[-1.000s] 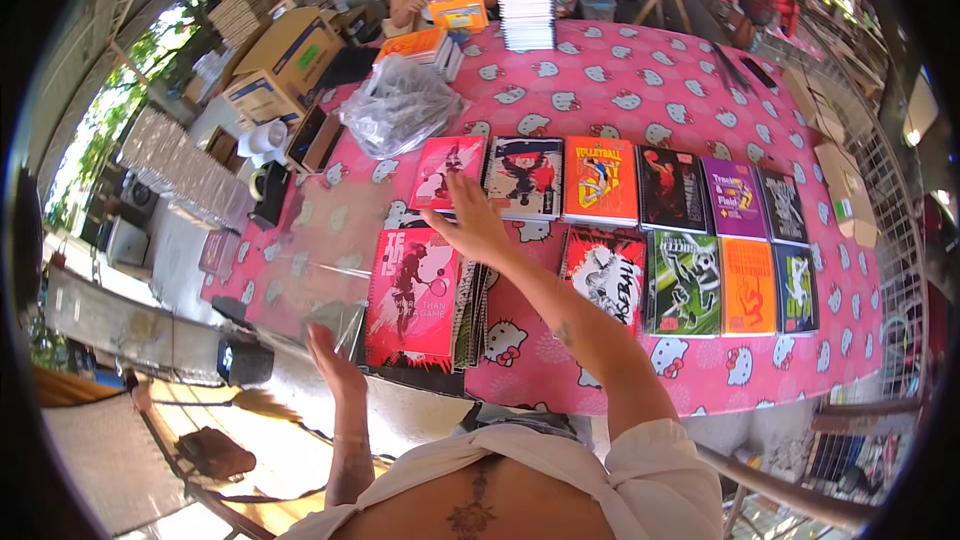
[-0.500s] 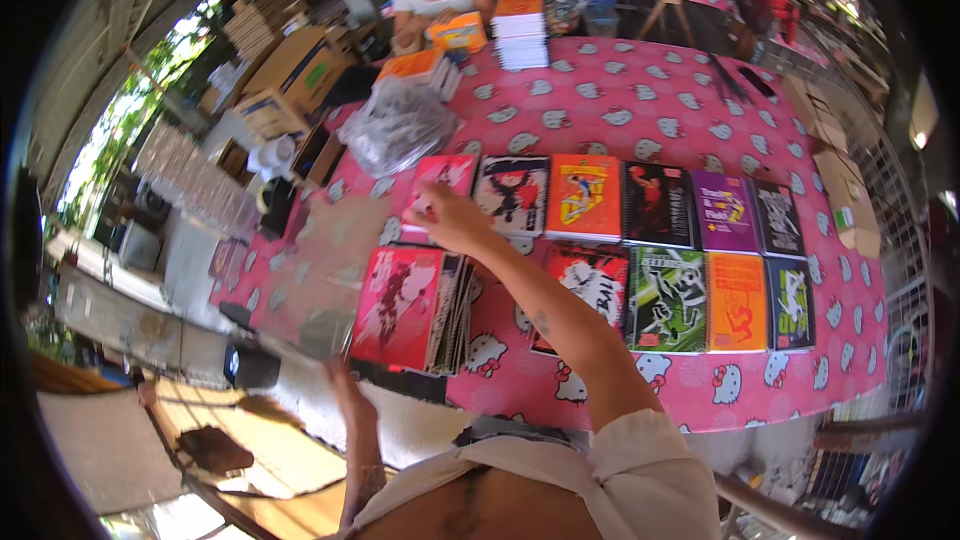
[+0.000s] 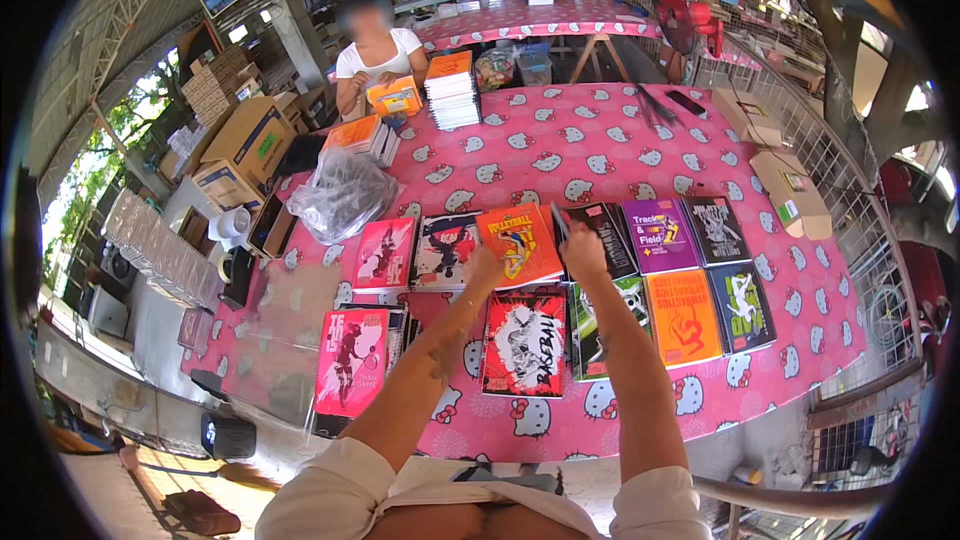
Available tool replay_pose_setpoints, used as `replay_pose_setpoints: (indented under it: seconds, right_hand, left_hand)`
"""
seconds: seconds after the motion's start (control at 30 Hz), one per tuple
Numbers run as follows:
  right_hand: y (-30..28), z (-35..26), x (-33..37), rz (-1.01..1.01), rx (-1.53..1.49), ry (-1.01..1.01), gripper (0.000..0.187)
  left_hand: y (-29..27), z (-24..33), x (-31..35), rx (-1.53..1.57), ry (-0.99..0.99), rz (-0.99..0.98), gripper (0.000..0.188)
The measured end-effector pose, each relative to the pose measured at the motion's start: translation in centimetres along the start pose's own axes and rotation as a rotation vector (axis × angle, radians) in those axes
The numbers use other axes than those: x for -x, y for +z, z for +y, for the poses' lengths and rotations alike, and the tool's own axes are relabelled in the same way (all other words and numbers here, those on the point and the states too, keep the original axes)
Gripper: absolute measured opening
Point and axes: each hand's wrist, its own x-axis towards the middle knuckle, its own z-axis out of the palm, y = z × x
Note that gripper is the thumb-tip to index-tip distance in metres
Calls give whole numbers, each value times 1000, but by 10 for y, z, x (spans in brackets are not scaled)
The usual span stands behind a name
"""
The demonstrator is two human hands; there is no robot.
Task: The person sorts various books by hand on a table, picking them up individually and placing them into organized stacks according to their covers.
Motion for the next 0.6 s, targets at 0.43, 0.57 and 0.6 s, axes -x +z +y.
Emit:
replay_pose_setpoints:
  seconds: [0.43,0.57,0.6]
  right_hand:
    - [-55,-247,146,192,-1054,-316,45]
    - [-4,-272,170,24,-510,-939,39]
    - [6,-269,172,-112,-409,-1021,37]
  left_hand:
    - [-317,-242,169,1003,344,474,61]
    - [-269,-260,209,397,172,350,52]
    - [-251,-262,215,0,258,354,53]
